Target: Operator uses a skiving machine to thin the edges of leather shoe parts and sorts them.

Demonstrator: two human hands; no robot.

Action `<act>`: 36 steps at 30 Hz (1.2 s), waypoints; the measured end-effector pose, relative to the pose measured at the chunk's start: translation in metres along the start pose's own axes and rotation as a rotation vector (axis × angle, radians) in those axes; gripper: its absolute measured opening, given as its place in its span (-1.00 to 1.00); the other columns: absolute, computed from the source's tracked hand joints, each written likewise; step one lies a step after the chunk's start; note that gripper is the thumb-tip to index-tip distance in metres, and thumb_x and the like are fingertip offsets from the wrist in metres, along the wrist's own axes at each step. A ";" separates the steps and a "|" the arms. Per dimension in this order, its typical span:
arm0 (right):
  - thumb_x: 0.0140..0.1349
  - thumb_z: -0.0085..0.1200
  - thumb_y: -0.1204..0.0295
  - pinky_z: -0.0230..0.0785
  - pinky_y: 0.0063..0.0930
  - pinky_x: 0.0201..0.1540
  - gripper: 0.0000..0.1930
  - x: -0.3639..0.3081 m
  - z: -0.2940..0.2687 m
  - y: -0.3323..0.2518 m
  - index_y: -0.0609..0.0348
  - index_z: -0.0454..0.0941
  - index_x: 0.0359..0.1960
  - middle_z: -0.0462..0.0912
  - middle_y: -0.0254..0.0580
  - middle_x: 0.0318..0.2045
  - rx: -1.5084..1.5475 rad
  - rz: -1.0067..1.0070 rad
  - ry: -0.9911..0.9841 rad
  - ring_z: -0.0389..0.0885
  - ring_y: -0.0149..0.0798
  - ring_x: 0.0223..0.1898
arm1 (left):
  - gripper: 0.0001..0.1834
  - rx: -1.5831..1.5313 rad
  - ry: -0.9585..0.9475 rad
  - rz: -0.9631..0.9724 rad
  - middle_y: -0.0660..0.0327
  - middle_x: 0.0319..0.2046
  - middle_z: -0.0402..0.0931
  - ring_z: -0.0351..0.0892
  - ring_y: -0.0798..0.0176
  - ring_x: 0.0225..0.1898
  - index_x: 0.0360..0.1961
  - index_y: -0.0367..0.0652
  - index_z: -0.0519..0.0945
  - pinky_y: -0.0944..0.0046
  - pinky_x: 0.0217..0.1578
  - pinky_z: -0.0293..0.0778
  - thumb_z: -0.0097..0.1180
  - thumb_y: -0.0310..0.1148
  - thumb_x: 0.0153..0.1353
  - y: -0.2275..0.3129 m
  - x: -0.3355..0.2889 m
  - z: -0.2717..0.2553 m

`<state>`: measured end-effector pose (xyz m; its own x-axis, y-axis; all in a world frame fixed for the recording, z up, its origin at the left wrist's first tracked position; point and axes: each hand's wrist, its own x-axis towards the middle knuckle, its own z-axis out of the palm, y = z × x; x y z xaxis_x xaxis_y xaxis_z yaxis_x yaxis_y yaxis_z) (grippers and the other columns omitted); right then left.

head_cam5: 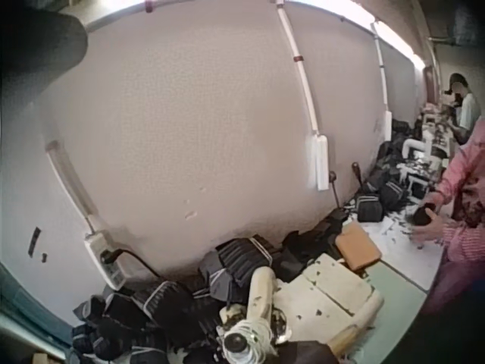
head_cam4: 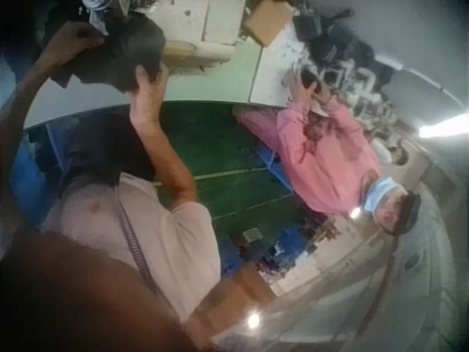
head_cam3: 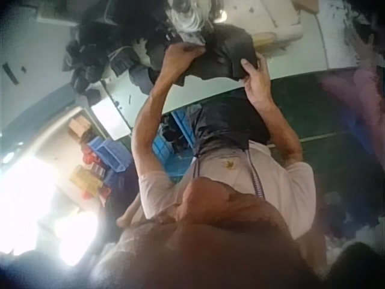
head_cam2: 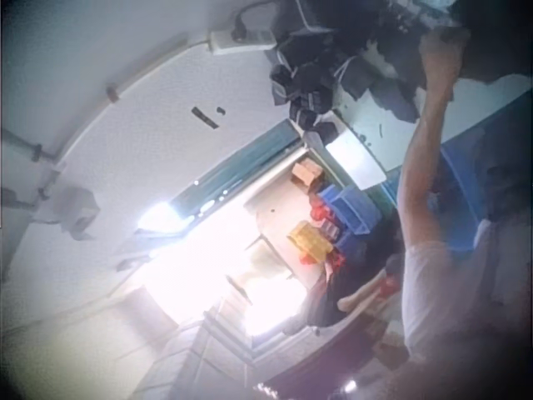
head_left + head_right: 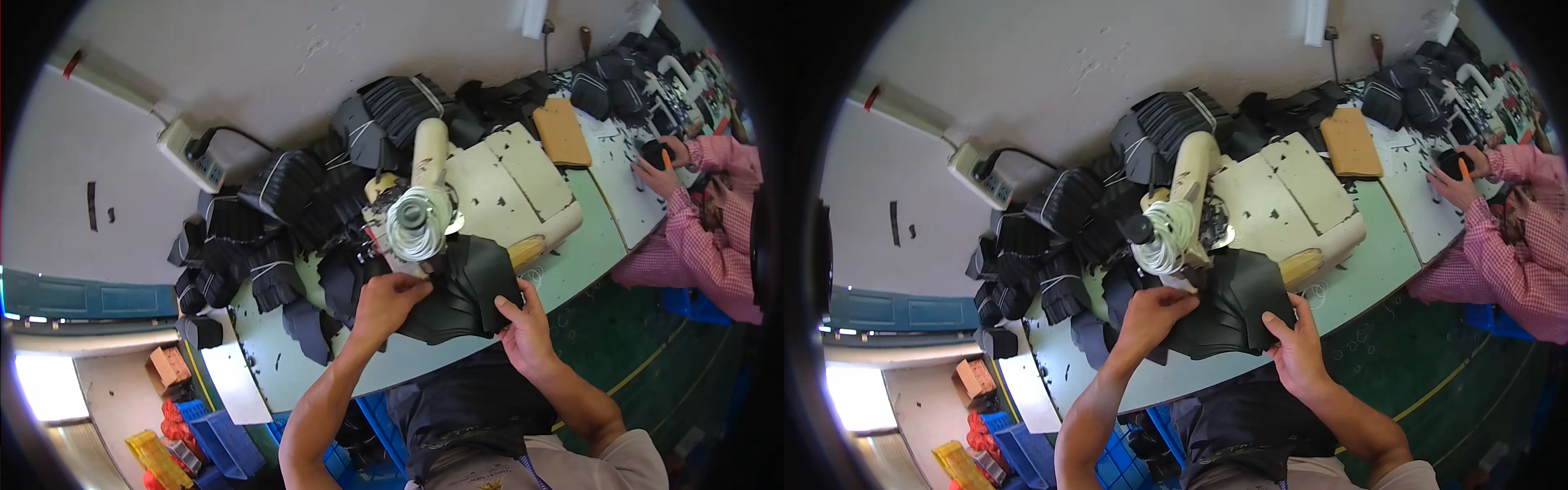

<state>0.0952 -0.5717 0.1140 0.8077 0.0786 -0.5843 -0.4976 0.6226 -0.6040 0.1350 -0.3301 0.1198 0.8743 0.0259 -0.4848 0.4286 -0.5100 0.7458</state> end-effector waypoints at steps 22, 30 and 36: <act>0.29 0.08 0.57 0.61 -0.32 -0.16 -0.62 0.004 -0.003 -0.010 0.09 0.27 0.10 0.53 -0.20 -0.02 0.019 0.004 -0.024 0.64 -0.29 -0.11 | -0.58 -0.021 0.002 -0.045 0.19 -0.34 0.69 0.58 0.39 -0.42 -0.11 -0.30 0.69 0.36 -0.40 0.43 0.36 -0.21 0.09 0.010 0.007 0.003; 0.27 0.07 0.59 0.61 -0.32 -0.15 -0.58 -0.001 0.007 -0.003 0.12 0.25 0.13 0.52 -0.18 -0.01 0.056 -0.017 0.003 0.63 -0.30 -0.08 | -0.65 0.119 0.080 -0.023 0.20 -0.45 0.67 0.56 0.40 -0.43 -0.20 -0.27 0.71 0.37 -0.36 0.44 0.38 -0.24 0.06 0.015 0.004 -0.002; 0.28 0.06 0.61 0.60 -0.35 -0.09 -0.59 -0.001 -0.004 -0.003 0.12 0.26 0.13 0.51 -0.18 -0.01 0.058 -0.045 0.000 0.60 -0.31 -0.06 | -0.57 -0.159 -0.149 -0.020 0.22 -0.38 0.64 0.55 0.45 -0.45 0.01 -0.28 0.59 0.44 -0.43 0.43 0.33 -0.32 0.14 -0.002 -0.005 -0.010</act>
<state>0.0950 -0.5768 0.1143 0.8288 0.0491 -0.5574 -0.4415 0.6693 -0.5975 0.1325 -0.3209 0.1253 0.8270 -0.0988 -0.5535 0.4865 -0.3679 0.7925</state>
